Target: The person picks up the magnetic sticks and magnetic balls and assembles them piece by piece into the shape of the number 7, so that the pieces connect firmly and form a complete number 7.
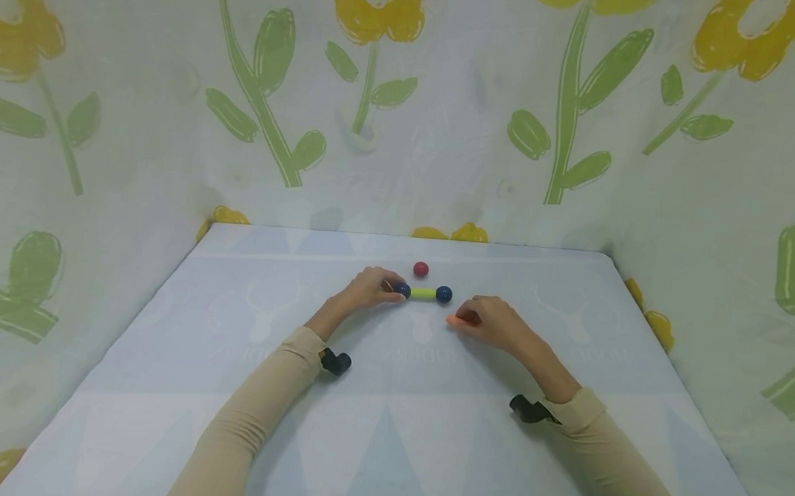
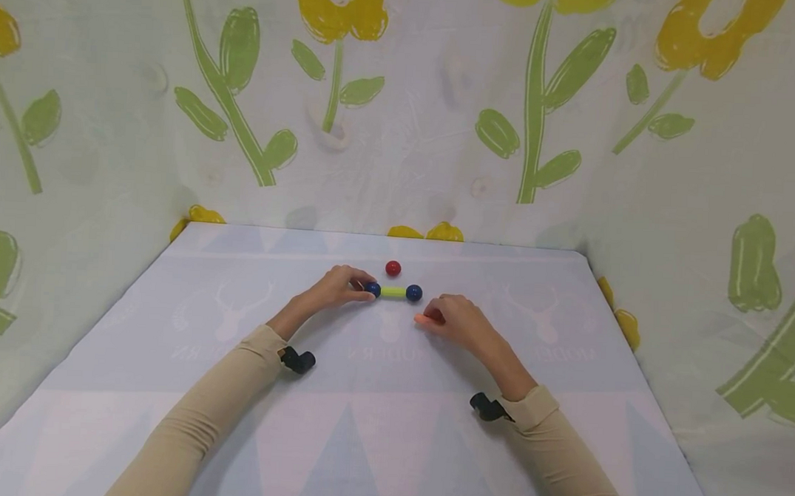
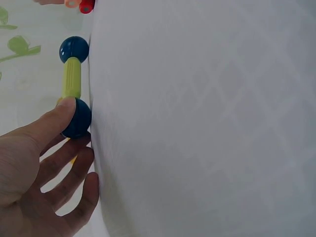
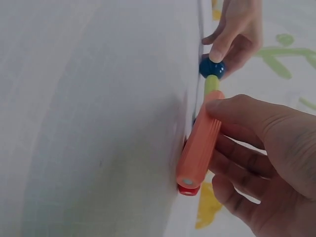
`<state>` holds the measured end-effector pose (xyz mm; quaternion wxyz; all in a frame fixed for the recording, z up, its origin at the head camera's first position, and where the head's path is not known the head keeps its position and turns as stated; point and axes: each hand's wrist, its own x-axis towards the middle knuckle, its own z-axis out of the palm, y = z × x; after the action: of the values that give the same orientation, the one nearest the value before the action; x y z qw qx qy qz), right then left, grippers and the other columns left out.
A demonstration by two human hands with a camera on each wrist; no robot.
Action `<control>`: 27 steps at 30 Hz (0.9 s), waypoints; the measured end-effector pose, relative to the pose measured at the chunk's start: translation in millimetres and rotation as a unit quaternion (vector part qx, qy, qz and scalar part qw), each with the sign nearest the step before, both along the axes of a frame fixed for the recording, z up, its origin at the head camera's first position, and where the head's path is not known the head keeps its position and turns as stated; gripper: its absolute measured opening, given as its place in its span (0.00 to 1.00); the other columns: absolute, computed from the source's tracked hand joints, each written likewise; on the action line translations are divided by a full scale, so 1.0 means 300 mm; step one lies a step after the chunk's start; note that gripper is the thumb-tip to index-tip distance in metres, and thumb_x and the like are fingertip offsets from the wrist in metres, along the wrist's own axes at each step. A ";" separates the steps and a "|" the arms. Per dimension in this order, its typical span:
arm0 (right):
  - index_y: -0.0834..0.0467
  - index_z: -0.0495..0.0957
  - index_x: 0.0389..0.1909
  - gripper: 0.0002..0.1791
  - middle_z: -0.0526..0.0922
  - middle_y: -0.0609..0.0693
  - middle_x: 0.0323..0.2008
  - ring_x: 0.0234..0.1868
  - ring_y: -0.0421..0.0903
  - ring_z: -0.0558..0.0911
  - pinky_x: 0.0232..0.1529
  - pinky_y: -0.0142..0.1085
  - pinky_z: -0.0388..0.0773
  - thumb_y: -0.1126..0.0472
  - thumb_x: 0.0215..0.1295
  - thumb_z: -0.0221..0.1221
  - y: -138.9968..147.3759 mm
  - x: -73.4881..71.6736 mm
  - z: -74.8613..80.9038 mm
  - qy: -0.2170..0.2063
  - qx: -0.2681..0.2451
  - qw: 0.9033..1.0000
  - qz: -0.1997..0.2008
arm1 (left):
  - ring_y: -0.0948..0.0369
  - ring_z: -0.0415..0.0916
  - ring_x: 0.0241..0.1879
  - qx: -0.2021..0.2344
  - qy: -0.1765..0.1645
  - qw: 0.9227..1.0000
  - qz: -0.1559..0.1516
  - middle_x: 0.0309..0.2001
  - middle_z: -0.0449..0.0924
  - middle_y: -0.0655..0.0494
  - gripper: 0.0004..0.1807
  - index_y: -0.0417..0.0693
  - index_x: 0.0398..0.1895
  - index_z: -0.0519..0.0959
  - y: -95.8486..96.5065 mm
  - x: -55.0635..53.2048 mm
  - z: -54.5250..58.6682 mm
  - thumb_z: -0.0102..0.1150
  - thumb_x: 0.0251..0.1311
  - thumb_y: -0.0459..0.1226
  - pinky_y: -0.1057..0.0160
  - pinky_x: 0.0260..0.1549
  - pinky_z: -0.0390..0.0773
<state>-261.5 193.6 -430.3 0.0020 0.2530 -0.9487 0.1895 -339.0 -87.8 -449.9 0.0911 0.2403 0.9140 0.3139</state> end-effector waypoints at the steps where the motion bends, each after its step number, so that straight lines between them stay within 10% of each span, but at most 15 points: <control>1: 0.56 0.86 0.37 0.13 0.81 0.43 0.26 0.28 0.39 0.72 0.31 0.29 0.72 0.50 0.62 0.65 -0.003 0.000 0.001 -0.005 -0.004 1.000 -0.002 | 0.60 0.80 0.43 0.001 -0.001 1.000 0.000 0.47 0.86 0.52 0.22 0.47 0.57 0.81 -0.001 0.000 -0.001 0.67 0.60 0.43 0.63 0.46 0.80; 27: 0.59 0.84 0.46 0.17 0.87 0.51 0.35 0.34 0.44 0.79 0.33 0.32 0.78 0.50 0.64 0.64 -0.057 0.004 -0.019 -0.039 -0.099 0.990 -0.096 | 0.60 0.80 0.42 0.001 0.002 1.000 0.002 0.46 0.86 0.52 0.22 0.47 0.56 0.81 0.001 0.009 0.008 0.67 0.60 0.43 0.63 0.45 0.80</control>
<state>-260.3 176.3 -435.9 0.0087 0.1517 -0.9445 0.2913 -336.2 -87.5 -447.4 0.0887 0.2389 0.9145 0.3143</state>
